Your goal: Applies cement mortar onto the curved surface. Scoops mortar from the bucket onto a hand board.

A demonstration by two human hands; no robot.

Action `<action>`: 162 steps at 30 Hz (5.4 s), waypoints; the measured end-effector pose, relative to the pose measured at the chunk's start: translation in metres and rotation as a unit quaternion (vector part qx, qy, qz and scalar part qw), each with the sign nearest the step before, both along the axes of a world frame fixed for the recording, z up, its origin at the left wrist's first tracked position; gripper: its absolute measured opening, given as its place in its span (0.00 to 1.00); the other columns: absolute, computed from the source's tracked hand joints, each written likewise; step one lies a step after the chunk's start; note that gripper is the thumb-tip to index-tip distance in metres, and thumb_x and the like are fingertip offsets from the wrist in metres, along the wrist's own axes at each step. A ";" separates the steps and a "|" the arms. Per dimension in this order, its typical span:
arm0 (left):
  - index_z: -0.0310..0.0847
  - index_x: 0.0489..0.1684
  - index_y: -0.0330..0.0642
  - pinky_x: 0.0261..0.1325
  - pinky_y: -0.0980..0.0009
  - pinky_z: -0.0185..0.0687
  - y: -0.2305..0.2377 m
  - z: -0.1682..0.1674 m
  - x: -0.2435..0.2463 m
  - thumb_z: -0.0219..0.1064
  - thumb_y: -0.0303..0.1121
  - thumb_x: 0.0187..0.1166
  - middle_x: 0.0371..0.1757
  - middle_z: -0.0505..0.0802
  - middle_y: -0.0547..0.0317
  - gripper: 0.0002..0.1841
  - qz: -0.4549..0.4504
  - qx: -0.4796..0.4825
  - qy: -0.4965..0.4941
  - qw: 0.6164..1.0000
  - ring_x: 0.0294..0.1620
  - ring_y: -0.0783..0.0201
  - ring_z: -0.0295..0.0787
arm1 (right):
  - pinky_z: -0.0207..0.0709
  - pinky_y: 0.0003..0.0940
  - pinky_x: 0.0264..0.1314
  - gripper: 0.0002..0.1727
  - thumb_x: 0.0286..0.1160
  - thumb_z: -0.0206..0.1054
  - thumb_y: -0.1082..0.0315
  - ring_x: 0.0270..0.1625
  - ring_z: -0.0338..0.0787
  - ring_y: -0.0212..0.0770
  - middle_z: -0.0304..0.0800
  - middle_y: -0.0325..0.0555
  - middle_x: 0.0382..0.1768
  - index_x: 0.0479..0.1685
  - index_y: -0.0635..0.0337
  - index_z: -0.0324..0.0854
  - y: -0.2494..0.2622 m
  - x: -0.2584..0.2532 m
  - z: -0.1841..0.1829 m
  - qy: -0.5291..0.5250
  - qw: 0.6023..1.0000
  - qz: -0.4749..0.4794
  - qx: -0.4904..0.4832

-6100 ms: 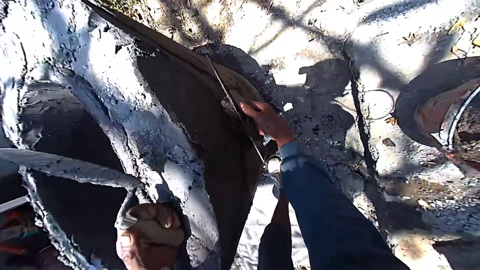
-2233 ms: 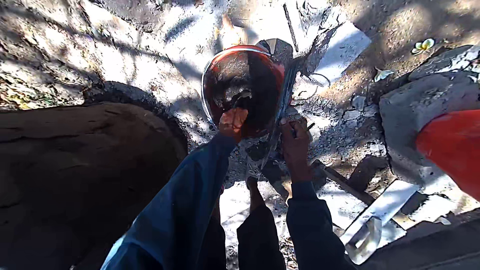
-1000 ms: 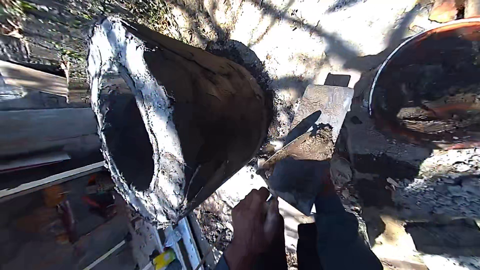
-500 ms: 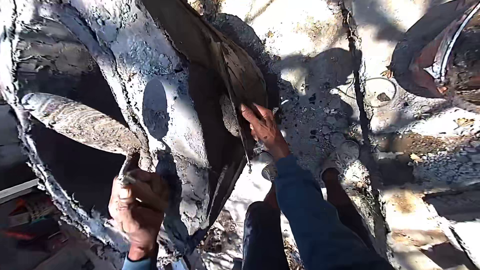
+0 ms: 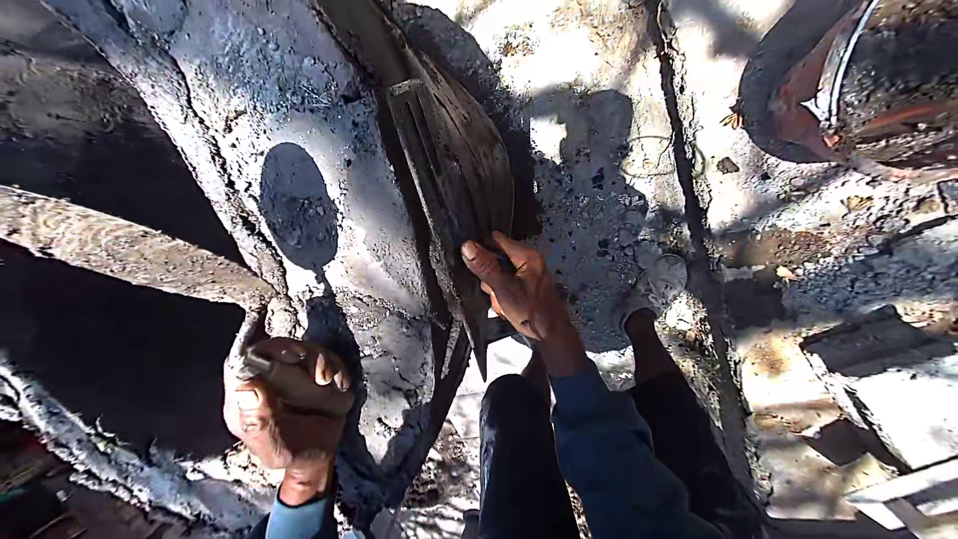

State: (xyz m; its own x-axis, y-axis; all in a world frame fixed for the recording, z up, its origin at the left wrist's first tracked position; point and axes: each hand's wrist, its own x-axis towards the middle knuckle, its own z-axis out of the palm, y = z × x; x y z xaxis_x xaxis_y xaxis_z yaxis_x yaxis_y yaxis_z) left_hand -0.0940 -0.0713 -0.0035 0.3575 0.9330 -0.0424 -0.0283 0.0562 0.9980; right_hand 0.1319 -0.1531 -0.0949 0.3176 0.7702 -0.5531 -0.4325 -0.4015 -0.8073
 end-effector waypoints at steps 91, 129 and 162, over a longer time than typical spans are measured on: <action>0.83 0.51 0.55 0.26 0.79 0.83 -0.001 0.002 0.011 0.52 0.55 0.89 0.32 0.91 0.72 0.19 -0.008 0.060 0.059 0.996 0.23 0.73 0.85 | 0.74 0.42 0.28 0.25 0.86 0.62 0.45 0.22 0.75 0.40 0.76 0.45 0.21 0.46 0.62 0.85 -0.062 -0.093 -0.111 -0.011 0.978 -0.070 -0.198; 0.78 0.60 0.24 0.51 0.35 0.84 -0.170 -0.188 0.663 0.62 0.27 0.81 0.57 0.87 0.27 0.16 -0.459 0.197 0.650 0.573 0.57 0.29 0.88 | 0.69 0.39 0.16 0.27 0.84 0.57 0.35 0.13 0.69 0.37 0.70 0.39 0.16 0.42 0.50 0.81 -0.316 0.440 -0.134 -0.217 0.906 -0.269 -0.244; 0.89 0.50 0.32 0.61 0.43 0.82 -0.195 -0.237 0.626 0.61 0.37 0.86 0.50 0.94 0.39 0.16 -0.433 -0.047 0.456 0.776 0.55 0.45 0.91 | 0.70 0.22 0.11 0.17 0.89 0.54 0.41 0.10 0.68 0.24 0.68 0.23 0.14 0.34 0.37 0.73 -0.313 0.479 -0.181 -0.019 0.948 -0.302 -0.097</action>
State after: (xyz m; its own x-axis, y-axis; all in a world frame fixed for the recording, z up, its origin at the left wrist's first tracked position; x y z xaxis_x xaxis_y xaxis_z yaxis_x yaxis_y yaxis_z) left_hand 0.5317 -0.2667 -0.2402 0.6307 0.3366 -0.6993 0.7760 -0.2659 0.5719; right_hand 0.6107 -0.4659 -0.2762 0.6900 0.3267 -0.6459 -0.6033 -0.2333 -0.7626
